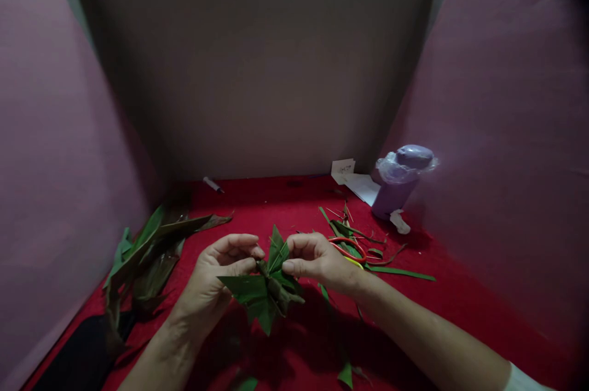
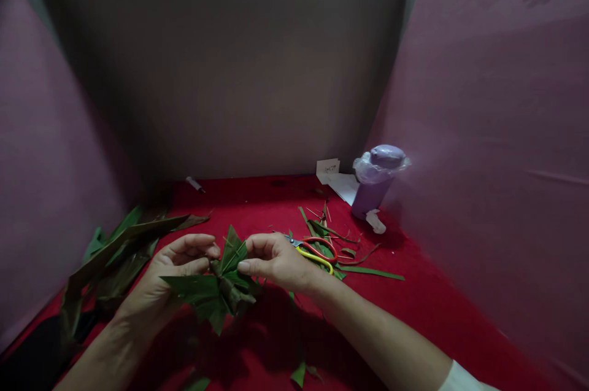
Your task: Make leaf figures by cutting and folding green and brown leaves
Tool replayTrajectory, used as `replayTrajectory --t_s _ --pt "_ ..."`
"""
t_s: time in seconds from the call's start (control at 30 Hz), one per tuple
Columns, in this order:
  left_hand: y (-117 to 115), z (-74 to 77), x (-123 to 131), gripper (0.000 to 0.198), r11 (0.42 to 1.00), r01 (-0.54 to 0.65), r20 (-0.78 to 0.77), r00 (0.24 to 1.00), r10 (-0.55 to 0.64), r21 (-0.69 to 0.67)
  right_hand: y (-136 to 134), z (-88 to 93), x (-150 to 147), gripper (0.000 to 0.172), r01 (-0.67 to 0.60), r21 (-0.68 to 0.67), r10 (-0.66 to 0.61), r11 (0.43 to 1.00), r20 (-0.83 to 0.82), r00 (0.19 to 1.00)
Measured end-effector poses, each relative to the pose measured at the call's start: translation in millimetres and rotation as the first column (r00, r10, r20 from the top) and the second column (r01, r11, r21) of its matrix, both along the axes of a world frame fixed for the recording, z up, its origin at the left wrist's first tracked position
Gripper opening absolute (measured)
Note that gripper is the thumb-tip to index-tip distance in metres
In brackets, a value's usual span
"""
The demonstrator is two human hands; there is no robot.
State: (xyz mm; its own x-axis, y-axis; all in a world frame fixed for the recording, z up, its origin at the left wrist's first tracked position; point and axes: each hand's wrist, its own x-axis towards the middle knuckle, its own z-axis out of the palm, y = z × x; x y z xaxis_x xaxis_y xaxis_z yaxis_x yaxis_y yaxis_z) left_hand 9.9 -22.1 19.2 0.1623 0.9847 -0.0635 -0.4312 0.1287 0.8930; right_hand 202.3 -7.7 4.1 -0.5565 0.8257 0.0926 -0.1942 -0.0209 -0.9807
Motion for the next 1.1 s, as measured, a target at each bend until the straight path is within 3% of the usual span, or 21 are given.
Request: replayTrajectory --t_s 1.1 --pt "1.0 -3.7 1.7 0.021 1.000 -0.015 0.005 1.000 0.015 0.013 1.8 -2.3 0.5 0.024 -0.012 0.012 0.012 1.000 -0.021 1.000"
